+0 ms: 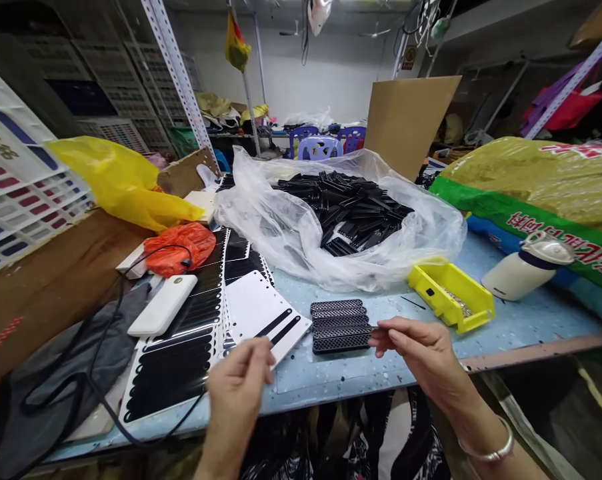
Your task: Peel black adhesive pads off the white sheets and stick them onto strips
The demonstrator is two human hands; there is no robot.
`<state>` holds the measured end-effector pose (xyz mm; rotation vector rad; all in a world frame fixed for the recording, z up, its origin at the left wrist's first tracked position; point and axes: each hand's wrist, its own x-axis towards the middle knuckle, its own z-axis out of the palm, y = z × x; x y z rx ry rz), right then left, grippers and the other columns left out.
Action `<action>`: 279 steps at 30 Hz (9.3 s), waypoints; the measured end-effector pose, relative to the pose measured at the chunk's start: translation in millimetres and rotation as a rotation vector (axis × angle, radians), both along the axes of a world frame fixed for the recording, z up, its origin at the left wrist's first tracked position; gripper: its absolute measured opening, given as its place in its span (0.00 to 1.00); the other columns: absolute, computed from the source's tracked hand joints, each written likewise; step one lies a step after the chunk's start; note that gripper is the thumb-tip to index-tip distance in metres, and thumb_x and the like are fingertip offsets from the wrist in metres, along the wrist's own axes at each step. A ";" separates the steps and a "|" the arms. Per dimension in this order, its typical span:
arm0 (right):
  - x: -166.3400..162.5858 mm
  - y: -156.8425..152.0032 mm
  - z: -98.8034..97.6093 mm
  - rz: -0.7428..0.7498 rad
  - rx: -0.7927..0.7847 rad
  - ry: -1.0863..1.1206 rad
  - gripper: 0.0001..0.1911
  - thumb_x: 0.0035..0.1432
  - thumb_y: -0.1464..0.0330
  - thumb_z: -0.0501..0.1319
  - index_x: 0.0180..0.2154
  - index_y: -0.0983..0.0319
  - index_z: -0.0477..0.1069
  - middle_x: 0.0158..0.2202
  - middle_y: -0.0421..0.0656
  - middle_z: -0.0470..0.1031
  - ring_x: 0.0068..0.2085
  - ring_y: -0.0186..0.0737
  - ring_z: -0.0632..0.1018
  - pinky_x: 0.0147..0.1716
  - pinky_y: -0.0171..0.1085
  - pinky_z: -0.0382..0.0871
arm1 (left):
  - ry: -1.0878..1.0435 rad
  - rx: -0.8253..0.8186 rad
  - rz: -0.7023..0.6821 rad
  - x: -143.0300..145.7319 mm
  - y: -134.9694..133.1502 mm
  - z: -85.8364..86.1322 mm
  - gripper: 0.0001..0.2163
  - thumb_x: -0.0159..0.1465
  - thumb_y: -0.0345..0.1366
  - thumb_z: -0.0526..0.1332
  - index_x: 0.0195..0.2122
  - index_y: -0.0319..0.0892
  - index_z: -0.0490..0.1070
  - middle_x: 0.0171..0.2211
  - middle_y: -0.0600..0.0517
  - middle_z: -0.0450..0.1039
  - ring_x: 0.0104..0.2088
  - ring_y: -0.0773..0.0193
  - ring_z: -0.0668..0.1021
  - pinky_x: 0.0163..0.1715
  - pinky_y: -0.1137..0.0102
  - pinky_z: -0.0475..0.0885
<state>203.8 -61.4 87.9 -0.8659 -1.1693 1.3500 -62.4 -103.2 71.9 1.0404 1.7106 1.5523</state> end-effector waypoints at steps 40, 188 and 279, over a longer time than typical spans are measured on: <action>3.0 -29.9 -35.2 0.112 0.672 -0.941 0.07 0.61 0.75 0.58 0.38 0.66 0.74 0.29 0.47 0.72 0.32 0.41 0.72 0.30 0.39 0.68 | -0.833 -0.324 -0.480 68.1 -12.5 -27.1 0.13 0.57 0.41 0.66 0.26 0.35 0.73 0.22 0.44 0.76 0.17 0.66 0.74 0.17 0.76 0.62; 19.1 24.0 -59.1 0.224 0.499 -0.956 0.03 0.53 0.74 0.66 0.32 0.65 0.78 0.30 0.47 0.78 0.33 0.41 0.78 0.32 0.38 0.74 | -0.100 -0.354 -0.303 64.9 23.3 -60.7 0.14 0.53 0.47 0.64 0.27 0.38 0.75 0.14 0.57 0.67 0.11 0.72 0.69 0.09 0.80 0.61; 32.6 20.6 -88.7 0.041 0.634 -0.655 0.14 0.58 0.62 0.66 0.43 0.63 0.77 0.29 0.45 0.78 0.30 0.38 0.76 0.30 0.37 0.73 | -0.071 -0.353 -0.256 63.5 23.8 -59.7 0.14 0.51 0.47 0.66 0.25 0.39 0.75 0.13 0.56 0.70 0.12 0.69 0.72 0.08 0.78 0.63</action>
